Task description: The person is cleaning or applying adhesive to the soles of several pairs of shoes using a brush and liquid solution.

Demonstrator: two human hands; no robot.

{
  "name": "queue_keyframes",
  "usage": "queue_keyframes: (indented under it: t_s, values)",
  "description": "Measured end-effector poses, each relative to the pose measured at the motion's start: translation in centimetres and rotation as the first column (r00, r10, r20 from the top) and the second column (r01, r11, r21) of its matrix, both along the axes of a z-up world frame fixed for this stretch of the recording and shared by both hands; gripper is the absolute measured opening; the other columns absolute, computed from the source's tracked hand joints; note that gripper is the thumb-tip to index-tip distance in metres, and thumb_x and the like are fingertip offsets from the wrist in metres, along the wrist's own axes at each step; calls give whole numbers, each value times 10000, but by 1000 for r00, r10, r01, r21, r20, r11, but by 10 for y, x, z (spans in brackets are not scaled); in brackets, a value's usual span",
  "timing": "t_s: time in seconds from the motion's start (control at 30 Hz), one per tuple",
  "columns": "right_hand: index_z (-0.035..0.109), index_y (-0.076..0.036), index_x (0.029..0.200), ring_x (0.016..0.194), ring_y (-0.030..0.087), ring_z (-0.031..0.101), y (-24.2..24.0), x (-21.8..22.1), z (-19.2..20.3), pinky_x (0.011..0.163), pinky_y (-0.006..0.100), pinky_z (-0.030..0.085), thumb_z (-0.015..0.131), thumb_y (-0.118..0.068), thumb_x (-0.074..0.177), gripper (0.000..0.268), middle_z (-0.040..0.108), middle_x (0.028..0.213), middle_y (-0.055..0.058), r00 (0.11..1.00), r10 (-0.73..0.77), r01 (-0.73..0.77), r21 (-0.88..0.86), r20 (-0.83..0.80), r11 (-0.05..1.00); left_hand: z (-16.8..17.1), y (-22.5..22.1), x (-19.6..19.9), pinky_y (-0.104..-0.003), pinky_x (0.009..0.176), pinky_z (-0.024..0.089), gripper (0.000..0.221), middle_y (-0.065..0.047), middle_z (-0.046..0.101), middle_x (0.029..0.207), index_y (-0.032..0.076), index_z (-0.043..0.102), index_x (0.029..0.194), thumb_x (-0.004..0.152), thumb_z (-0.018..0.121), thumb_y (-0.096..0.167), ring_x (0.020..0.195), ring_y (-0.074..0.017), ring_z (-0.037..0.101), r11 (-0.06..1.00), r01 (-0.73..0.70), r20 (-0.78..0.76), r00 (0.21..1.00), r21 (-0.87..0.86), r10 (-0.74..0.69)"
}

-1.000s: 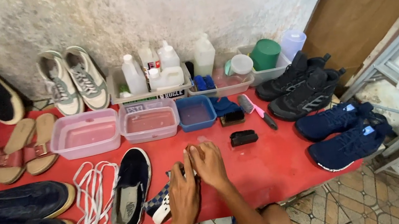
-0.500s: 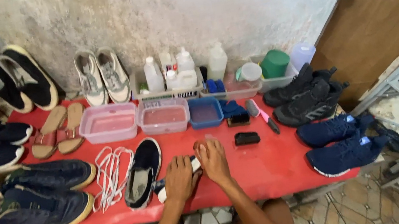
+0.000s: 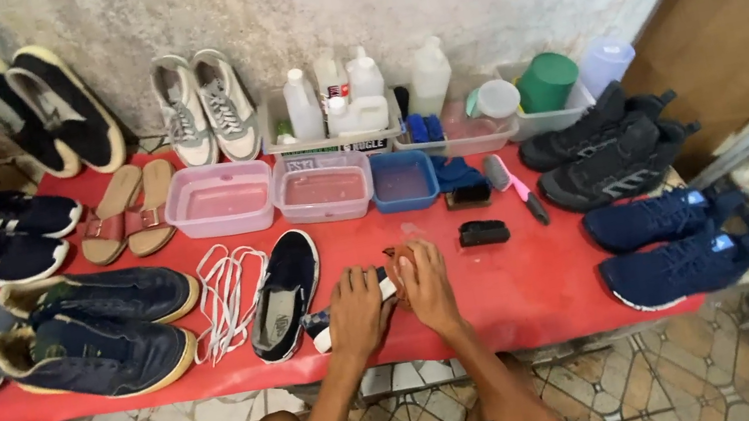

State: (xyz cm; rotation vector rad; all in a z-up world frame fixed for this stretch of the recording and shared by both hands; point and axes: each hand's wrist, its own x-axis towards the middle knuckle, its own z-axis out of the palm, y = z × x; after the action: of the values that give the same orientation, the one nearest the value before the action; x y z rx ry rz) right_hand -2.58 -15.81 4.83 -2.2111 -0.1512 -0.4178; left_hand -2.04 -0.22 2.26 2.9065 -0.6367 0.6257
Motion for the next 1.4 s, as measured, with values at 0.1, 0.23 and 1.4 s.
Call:
queue_keyframes:
  t_s: [0.1, 0.23, 1.4]
  values:
    - [538, -56, 1308, 1312, 447, 494, -2, 3, -5, 1104, 558, 347, 353, -354, 1136, 391, 526, 1287, 207, 1000, 4, -3, 13, -25, 1000, -9, 2, 5, -444, 953, 565, 649, -143, 622, 1085, 30, 580, 1250, 835, 778, 489, 1190, -356, 620, 1000, 13, -5, 1000, 10, -13]
    - [564, -66, 1267, 1199, 375, 547, -3, 2, -2, 1044, 483, 375, 394, -301, 1133, 319, 535, 1196, 157, 999, 9, -9, 8, 43, 1000, -3, 0, 3, -395, 923, 573, 645, -116, 605, 1058, 58, 589, 1219, 805, 800, 506, 1172, -325, 626, 998, -4, 78, 997, 55, 0]
    - [481, -52, 1460, 1396, 476, 392, 13, 5, -35, 1170, 607, 255, 326, -293, 1125, 441, 405, 1473, 227, 992, -81, 69, 120, 99, 990, 3, -1, -2, -383, 901, 566, 609, -84, 598, 1032, 62, 594, 1204, 796, 805, 461, 1139, -296, 624, 996, -33, 103, 994, 86, 24]
